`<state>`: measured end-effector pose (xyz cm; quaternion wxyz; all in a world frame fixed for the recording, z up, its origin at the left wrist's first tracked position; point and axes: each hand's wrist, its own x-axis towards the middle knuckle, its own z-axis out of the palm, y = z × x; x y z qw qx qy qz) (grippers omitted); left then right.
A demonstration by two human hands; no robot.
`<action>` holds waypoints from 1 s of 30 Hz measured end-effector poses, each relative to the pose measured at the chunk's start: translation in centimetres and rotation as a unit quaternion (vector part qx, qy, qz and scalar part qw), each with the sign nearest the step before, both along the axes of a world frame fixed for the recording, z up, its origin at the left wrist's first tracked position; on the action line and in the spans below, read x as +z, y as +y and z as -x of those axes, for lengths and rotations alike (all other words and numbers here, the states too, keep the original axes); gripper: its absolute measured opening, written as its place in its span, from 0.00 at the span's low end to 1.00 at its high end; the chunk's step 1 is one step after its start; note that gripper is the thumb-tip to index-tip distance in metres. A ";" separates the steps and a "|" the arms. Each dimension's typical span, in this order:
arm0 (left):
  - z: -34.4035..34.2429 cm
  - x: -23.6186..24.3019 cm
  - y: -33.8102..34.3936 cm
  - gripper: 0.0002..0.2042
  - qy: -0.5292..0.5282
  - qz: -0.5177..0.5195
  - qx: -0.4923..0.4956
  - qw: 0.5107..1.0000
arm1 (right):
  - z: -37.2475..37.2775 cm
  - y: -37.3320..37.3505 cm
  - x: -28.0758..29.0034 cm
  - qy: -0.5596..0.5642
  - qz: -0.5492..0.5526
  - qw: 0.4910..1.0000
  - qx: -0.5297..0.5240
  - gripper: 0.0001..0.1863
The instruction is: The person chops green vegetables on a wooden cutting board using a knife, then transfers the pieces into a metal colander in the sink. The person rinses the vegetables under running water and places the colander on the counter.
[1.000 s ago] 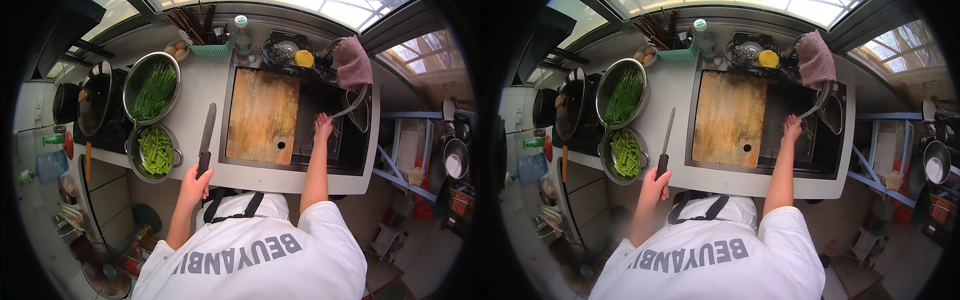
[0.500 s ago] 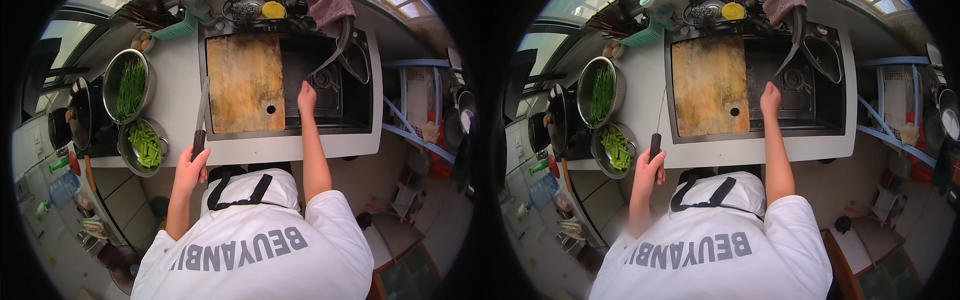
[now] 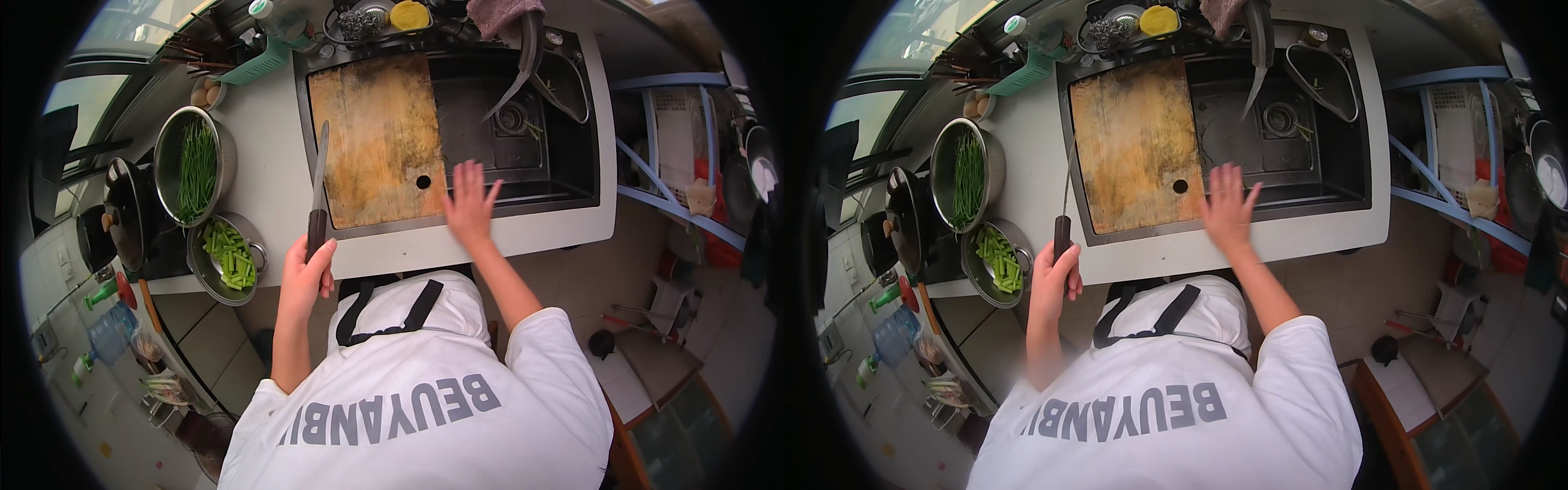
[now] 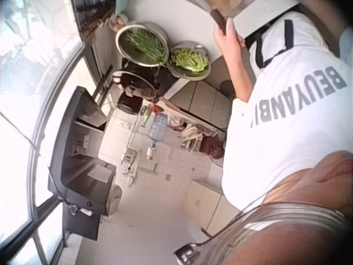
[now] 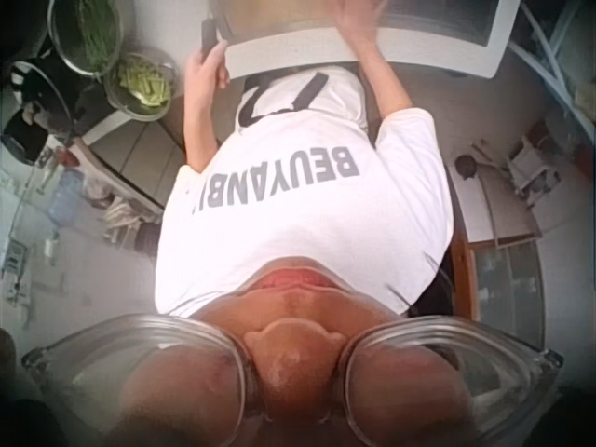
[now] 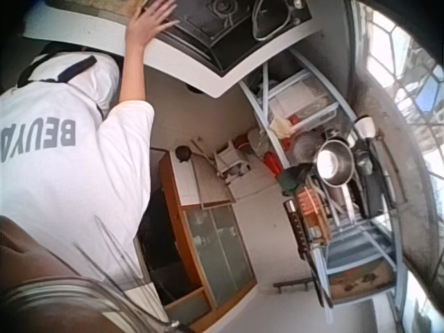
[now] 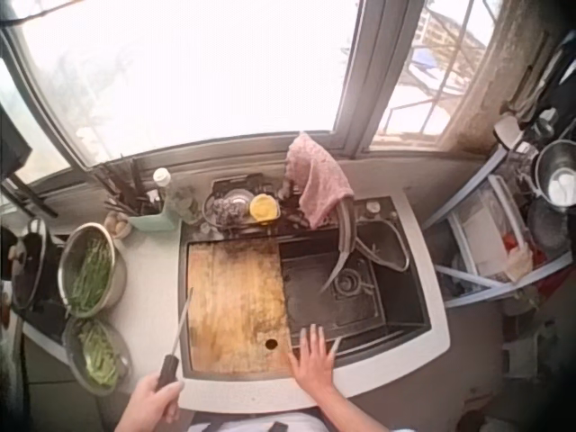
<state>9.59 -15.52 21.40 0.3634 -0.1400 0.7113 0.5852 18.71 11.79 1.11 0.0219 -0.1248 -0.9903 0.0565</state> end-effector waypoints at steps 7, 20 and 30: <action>0.7 -0.4 -0.9 0.10 -0.003 -0.010 -0.005 1.000 | 6.7 13.7 0.9 0.100 0.764 0.559 -0.306 0.28; 1.2 -0.2 -4.6 0.11 0.018 -0.014 0.056 0.998 | 3.2 -1.7 2.7 -0.031 0.124 0.992 -0.018 0.55; 1.4 -0.5 -4.8 0.11 0.012 -0.008 0.045 0.999 | 1.2 -0.5 1.2 0.018 0.016 0.995 -0.098 0.50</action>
